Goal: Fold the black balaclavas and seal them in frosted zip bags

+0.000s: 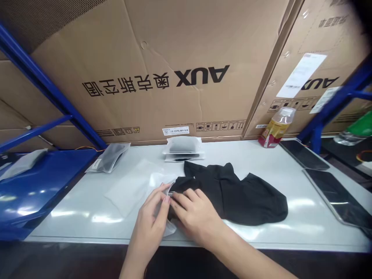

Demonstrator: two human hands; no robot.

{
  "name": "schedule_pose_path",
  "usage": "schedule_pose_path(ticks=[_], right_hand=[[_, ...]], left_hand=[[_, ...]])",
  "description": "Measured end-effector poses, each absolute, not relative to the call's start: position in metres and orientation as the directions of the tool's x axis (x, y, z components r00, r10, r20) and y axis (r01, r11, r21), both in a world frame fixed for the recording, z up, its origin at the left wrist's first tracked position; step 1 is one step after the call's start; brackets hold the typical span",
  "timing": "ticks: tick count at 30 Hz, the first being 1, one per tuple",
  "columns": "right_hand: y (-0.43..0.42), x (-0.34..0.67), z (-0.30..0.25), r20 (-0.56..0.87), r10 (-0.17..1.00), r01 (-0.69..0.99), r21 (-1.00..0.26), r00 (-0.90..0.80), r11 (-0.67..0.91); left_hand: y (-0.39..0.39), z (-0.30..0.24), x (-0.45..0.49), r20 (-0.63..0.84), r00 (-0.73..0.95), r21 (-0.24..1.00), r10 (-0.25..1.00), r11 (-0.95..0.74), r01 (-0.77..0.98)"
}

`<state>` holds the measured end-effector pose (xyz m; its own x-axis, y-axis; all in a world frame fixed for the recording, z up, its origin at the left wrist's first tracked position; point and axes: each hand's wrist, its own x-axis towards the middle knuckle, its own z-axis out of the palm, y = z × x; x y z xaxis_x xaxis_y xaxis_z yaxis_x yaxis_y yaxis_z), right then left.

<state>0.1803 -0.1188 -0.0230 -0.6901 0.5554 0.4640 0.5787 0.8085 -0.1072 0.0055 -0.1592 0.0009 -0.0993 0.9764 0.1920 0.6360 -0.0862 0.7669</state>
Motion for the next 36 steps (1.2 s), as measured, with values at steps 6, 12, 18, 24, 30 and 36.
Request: schedule_pose_path(ticks=[6,12,18,24,30,36], right_hand=[[-0.117,0.183,-0.02,0.442,0.63,0.603,-0.221,-0.639,0.766],[-0.117,0.176,-0.014,0.412,0.84,0.627,-0.562,-0.353,0.539],[-0.122,0.18,-0.012,0.441,0.826,0.524,-0.638,-0.351,0.564],[-0.128,0.177,-0.023,0.454,0.602,0.568,-0.227,-0.657,0.791],[-0.121,0.159,-0.009,0.341,0.745,0.737,-0.183,-0.573,0.65],[-0.117,0.175,0.004,0.313,0.592,0.469,-0.387,-0.743,0.794]], left_hand=[[-0.162,-0.009,-0.001,0.116,-0.042,0.802,0.992,-0.068,0.593],[-0.164,-0.015,-0.001,0.112,-0.104,0.848,0.988,-0.041,0.528],[-0.159,-0.017,0.0,0.134,-0.163,0.9,0.977,-0.051,0.432],[-0.16,-0.008,-0.001,0.145,-0.205,0.917,0.968,-0.054,0.394],[-0.171,0.0,-0.001,0.098,-0.043,0.852,0.994,-0.062,0.52],[-0.172,-0.004,-0.003,0.115,-0.107,0.858,0.988,-0.045,0.511]])
